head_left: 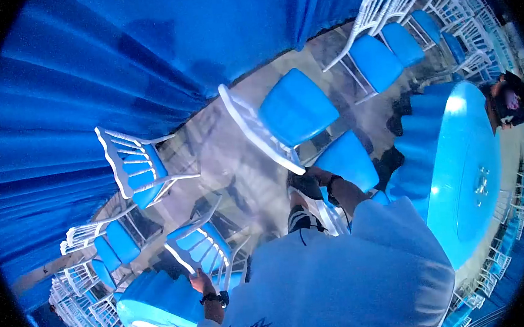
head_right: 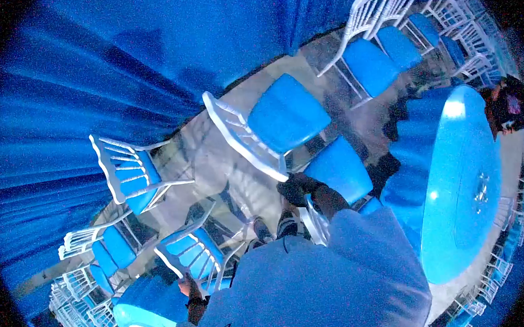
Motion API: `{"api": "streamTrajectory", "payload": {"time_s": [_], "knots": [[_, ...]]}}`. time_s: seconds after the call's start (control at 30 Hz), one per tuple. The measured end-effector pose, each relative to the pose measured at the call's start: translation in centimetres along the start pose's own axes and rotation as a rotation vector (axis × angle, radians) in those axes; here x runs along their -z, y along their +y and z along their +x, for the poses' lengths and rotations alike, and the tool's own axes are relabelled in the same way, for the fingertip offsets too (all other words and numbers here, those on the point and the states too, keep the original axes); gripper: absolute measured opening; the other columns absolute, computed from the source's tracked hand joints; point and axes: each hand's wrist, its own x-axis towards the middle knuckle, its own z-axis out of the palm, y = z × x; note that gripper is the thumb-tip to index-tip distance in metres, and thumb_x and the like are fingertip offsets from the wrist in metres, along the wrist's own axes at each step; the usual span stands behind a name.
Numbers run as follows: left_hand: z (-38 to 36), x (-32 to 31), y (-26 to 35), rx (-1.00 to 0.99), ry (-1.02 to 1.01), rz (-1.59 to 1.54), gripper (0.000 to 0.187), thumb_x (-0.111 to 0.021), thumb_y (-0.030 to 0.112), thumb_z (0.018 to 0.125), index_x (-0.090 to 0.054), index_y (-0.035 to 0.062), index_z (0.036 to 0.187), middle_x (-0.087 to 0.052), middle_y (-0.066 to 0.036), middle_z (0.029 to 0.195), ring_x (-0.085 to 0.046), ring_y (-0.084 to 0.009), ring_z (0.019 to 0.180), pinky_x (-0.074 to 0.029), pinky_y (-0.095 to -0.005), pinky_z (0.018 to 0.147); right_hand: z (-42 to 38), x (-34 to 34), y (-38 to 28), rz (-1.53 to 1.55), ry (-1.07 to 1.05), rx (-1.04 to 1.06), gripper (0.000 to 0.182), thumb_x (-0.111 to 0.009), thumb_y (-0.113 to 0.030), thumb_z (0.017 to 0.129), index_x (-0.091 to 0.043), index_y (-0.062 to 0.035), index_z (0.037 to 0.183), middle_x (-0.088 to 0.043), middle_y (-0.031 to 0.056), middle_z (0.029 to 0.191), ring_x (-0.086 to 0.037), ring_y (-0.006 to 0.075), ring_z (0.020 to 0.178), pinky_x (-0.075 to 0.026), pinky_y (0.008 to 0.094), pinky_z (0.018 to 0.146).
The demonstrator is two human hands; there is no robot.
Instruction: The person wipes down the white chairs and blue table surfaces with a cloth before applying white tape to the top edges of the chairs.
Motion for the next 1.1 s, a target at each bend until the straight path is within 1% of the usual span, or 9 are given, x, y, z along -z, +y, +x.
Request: {"api": "streamTrajectory", "payload": {"time_s": [0.2, 0.3, 0.37, 0.43, 0.5, 0.57, 0.73, 0.8, 1.1], "knots": [[-3.5, 1.7, 4.1, 0.1, -0.099, 0.344, 0.101, -0.07, 0.049, 0.083, -0.03, -0.002, 0.161, -0.034, -0.023, 0.166, -0.027, -0.0442, 0.155, -0.028, -0.0546, 0.125, 1.9, 1.1, 3.7, 0.351, -0.02, -0.004, 0.041, -0.046, -0.023, 0.11, -0.054, -0.0001, 0.144, -0.066, 0.024, 0.128, -0.067, 0.0349, 0.115, -0.058, 0.0504, 0.095], [-6.1, 2.3, 7.6, 0.068, -0.043, 0.328, 0.101, -0.07, 0.048, 0.083, -0.03, -0.0004, 0.162, -0.033, -0.023, 0.167, -0.025, -0.0475, 0.155, -0.025, -0.0553, 0.126, 1.7, 1.1, 2.0, 1.373, -0.623, -0.388, 0.041, -0.041, -0.015, 0.111, -0.051, -0.0009, 0.148, -0.066, 0.0248, 0.131, -0.066, 0.0391, 0.12, -0.059, 0.0557, 0.098], [-6.8, 2.0, 9.4, -0.078, -0.063, 0.298, 0.096, -0.07, 0.049, 0.085, -0.036, 0.0003, 0.159, -0.035, -0.024, 0.166, -0.026, -0.0461, 0.155, -0.023, -0.0558, 0.127, 0.6, 0.1, -0.8, 0.757, -0.173, -0.163, 0.055, -0.039, -0.046, 0.111, -0.06, 0.0019, 0.128, -0.071, 0.0208, 0.106, -0.069, 0.0373, 0.095, -0.057, 0.0548, 0.094], [-7.0, 2.7, 11.9, -0.312, -0.119, 0.305, 0.085, -0.068, 0.048, 0.088, -0.045, 0.0024, 0.156, -0.037, -0.026, 0.163, -0.029, -0.0444, 0.154, -0.021, -0.0559, 0.128, -1.1, -0.4, -2.0, 0.221, 0.022, 0.017, 0.038, -0.082, -0.022, 0.091, -0.065, -0.0028, 0.119, -0.074, 0.0108, 0.104, -0.071, 0.0261, 0.098, -0.06, 0.0437, 0.089], [-6.3, 1.1, 14.0, -0.45, -0.163, 0.365, 0.079, -0.076, 0.042, 0.085, -0.051, 0.0108, 0.154, -0.033, -0.024, 0.167, -0.031, -0.0456, 0.153, -0.027, -0.0547, 0.125, -3.1, -0.4, -6.2, 0.395, -0.157, -0.033, 0.048, -0.091, -0.006, 0.079, -0.066, -0.0049, 0.12, -0.075, 0.0077, 0.107, -0.071, 0.0193, 0.1, -0.061, 0.0392, 0.087], [-5.0, -0.4, 16.5, -0.569, -0.277, 0.265, 0.07, -0.078, 0.034, 0.084, -0.056, 0.0217, 0.15, -0.035, -0.017, 0.168, -0.027, -0.0466, 0.155, -0.029, -0.0581, 0.124, -4.0, -0.7, -5.8, 0.504, -0.141, -0.208, 0.049, -0.086, -0.012, 0.087, -0.063, -0.0035, 0.129, -0.075, 0.0111, 0.109, -0.071, 0.0222, 0.101, -0.061, 0.0427, 0.089], [-3.9, -1.0, 28.2, -0.945, -0.326, 0.202, 0.068, -0.072, 0.032, 0.087, -0.055, 0.0141, 0.15, -0.035, -0.018, 0.167, -0.027, -0.0465, 0.154, -0.028, -0.0583, 0.124, -9.3, -1.4, -15.6, 0.352, -0.172, -0.1, 0.053, -0.069, -0.024, 0.103, -0.049, 0.0014, 0.145, -0.072, 0.0105, 0.114, -0.069, 0.0225, 0.105, -0.057, 0.0392, 0.097], [-2.6, -2.4, 32.8, -1.055, -0.326, 0.111, 0.066, -0.07, 0.033, 0.087, -0.056, 0.0119, 0.149, -0.037, -0.021, 0.165, -0.03, -0.0471, 0.152, -0.029, -0.0579, 0.123, -8.7, -2.1, -13.4, 0.571, -0.075, -0.132, 0.045, -0.072, -0.026, 0.101, -0.053, 0.001, 0.132, -0.07, 0.0067, 0.101, -0.067, 0.0183, 0.094, -0.056, 0.0362, 0.087], [0.2, -0.7, 48.6, -1.402, -0.464, -0.262, 0.068, -0.071, 0.026, 0.09, -0.05, 0.012, 0.153, -0.048, -0.021, 0.157, -0.04, -0.0479, 0.146, -0.037, -0.0513, 0.121, -11.5, -5.9, -10.3, 0.579, 0.373, 0.041, 0.05, -0.068, -0.026, 0.102, -0.052, -0.008, 0.145, -0.071, 0.0182, 0.108, -0.068, 0.035, 0.106, -0.055, 0.0455, 0.09]]}}
